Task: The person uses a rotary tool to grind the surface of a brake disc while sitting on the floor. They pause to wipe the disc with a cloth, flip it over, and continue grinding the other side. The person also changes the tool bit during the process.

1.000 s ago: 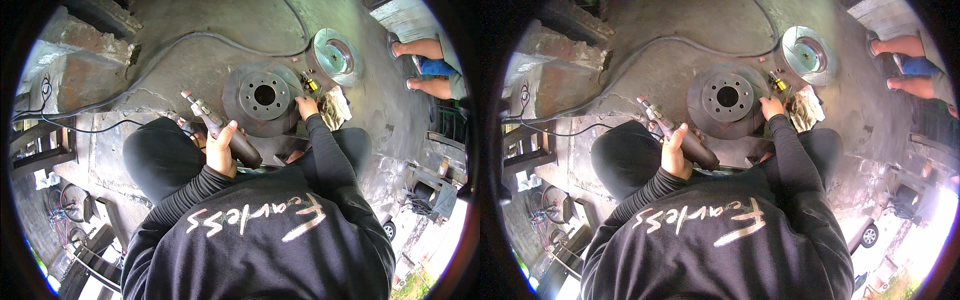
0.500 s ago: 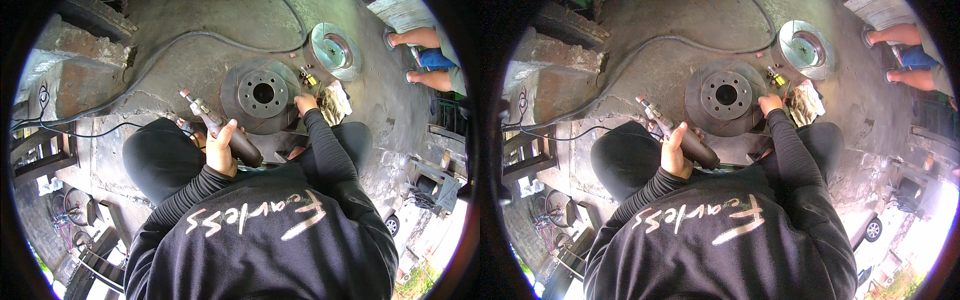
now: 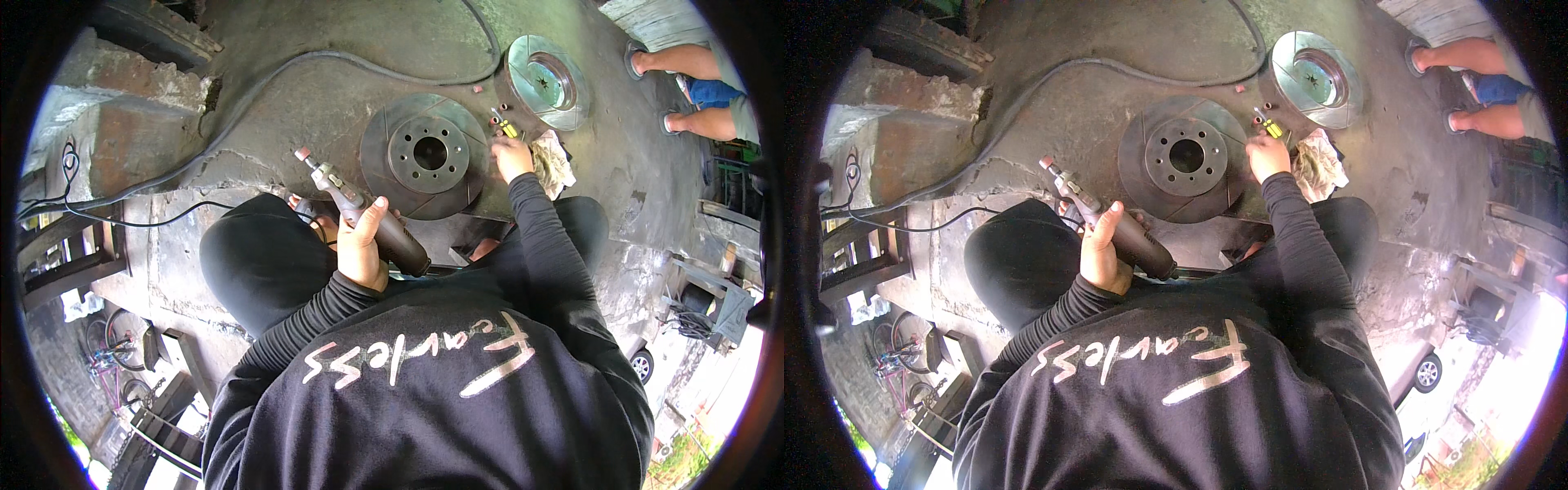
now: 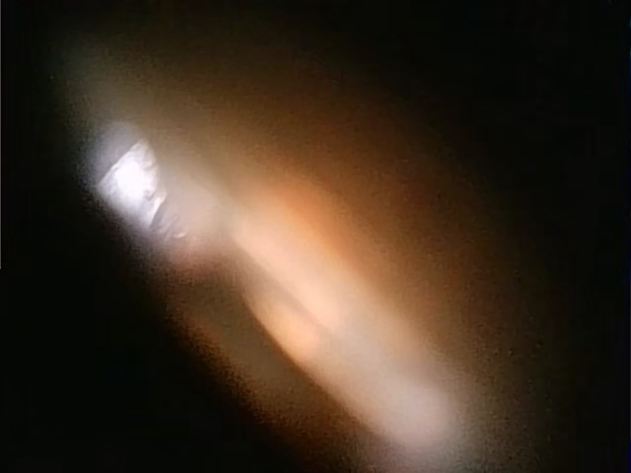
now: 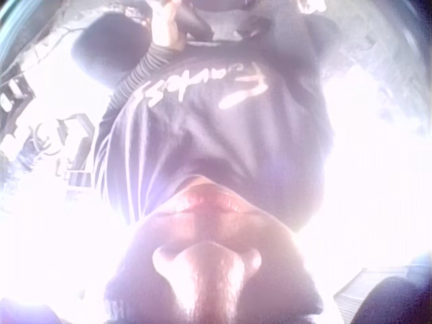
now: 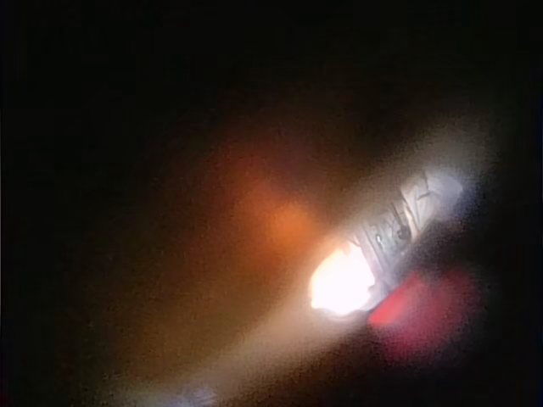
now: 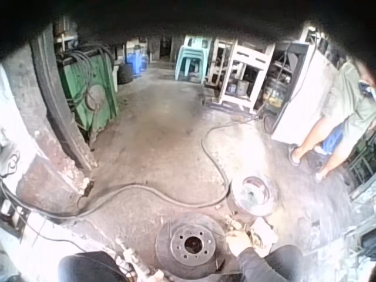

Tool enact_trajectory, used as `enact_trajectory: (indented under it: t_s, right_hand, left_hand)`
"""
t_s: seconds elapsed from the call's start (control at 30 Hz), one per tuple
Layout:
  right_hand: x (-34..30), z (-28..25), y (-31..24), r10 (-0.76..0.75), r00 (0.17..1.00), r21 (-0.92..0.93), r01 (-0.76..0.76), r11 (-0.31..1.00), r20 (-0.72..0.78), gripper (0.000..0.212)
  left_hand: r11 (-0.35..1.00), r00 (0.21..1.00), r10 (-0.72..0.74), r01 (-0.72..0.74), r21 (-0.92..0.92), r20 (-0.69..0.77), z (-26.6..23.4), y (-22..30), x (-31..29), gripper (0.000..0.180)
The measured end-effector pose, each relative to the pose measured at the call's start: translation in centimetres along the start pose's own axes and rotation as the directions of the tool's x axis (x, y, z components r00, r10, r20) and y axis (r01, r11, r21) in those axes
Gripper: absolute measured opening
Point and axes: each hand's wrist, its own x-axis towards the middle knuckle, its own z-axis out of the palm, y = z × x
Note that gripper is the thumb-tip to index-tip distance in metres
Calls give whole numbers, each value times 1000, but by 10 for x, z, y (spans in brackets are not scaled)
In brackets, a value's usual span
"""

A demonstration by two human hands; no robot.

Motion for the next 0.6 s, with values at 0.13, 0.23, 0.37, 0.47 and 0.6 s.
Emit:
enact_trajectory:
  t_s: [0.13, 0.23, 0.37, 0.47, 0.6]
  right_hand:
    - [-37, -6, -74, -233, 972, -89, 234, 968, 25, 29]
    - [-60, 19, -93, -492, 852, -279, 523, 806, 177, 27]
    - [-68, 67, -88, -581, 683, -412, 731, 544, 444, 37]
    - [-70, 88, -85, -543, 724, -507, 687, 520, 425, 45]
    - [-71, 103, -87, -583, 735, -469, 674, 571, 346, 47]
  left_hand:
    - [1000, 1000, 0, 0, 24, 0, -2, 0, -1, 26]
    - [999, 1000, -12, 12, 31, 8, -3, -1, -1, 25]
    - [999, 1000, -6, 5, 44, 10, -4, -4, -1, 25]
    - [999, 1000, -10, 10, 46, 2, -5, -5, -3, 26]
    - [997, 997, -72, 71, 29, 24, -8, -5, -1, 28]
